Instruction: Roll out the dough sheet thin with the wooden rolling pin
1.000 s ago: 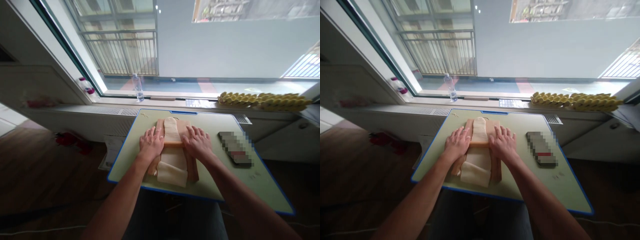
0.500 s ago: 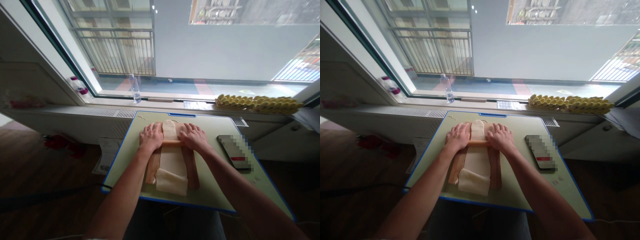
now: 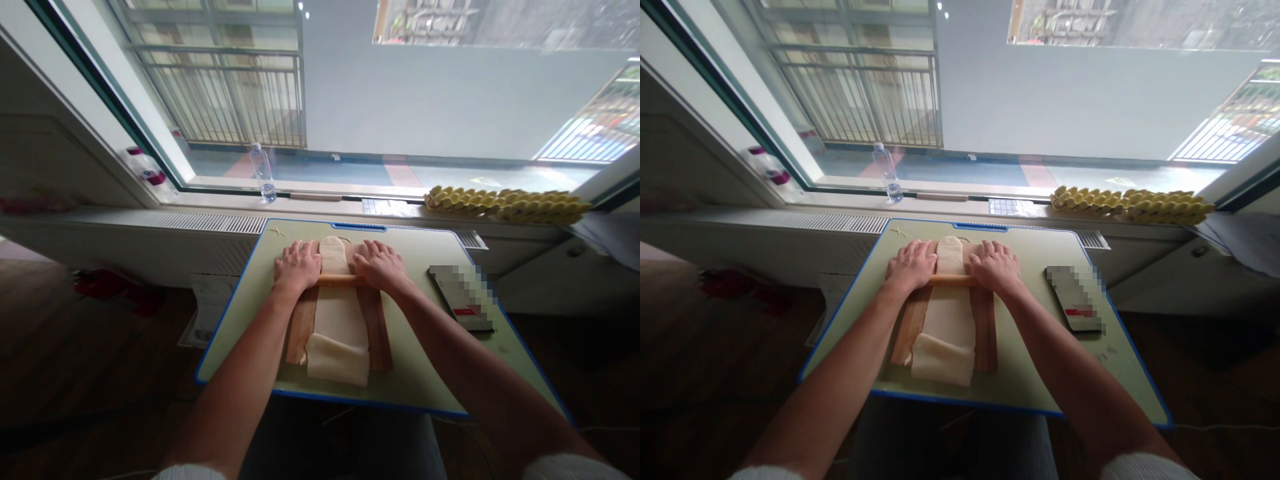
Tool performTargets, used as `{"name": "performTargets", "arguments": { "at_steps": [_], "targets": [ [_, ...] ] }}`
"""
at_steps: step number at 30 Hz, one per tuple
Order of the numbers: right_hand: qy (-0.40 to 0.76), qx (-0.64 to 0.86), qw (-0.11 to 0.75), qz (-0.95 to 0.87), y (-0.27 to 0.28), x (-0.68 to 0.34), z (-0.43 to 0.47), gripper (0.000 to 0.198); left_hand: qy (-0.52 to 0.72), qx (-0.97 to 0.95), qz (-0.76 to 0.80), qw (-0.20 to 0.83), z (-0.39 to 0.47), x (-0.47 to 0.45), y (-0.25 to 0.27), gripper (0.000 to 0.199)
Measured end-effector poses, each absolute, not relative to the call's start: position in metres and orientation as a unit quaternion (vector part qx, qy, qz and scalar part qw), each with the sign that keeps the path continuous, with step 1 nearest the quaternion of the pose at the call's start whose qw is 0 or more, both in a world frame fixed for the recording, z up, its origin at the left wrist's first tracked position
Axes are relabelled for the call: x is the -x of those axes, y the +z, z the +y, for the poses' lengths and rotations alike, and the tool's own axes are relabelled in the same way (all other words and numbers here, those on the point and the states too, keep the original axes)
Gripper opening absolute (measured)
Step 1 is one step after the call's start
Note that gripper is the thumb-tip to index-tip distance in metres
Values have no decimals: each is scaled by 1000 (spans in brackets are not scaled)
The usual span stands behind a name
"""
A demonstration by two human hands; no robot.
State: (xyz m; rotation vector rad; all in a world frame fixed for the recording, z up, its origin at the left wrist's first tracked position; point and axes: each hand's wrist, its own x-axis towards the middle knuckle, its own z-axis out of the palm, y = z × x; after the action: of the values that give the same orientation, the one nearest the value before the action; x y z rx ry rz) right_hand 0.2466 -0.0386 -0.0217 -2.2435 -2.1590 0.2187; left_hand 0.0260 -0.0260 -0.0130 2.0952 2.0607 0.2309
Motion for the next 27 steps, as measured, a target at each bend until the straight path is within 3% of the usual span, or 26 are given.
{"name": "performTargets", "arguments": {
  "at_steps": [4, 15, 27],
  "targets": [
    [80, 740, 56, -665, -19, -242, -53, 73, 83, -714, 691, 80, -40, -26, -13, 59],
    [0, 739, 44, -672, -17, -230, -117, 69, 109, -728, 677, 28, -96, -24, -18, 60],
    [-11, 733, 74, -676, -27, -225, -170, 68, 111, -735, 669, 14, -147, -19, -20, 64]
  ]
}}
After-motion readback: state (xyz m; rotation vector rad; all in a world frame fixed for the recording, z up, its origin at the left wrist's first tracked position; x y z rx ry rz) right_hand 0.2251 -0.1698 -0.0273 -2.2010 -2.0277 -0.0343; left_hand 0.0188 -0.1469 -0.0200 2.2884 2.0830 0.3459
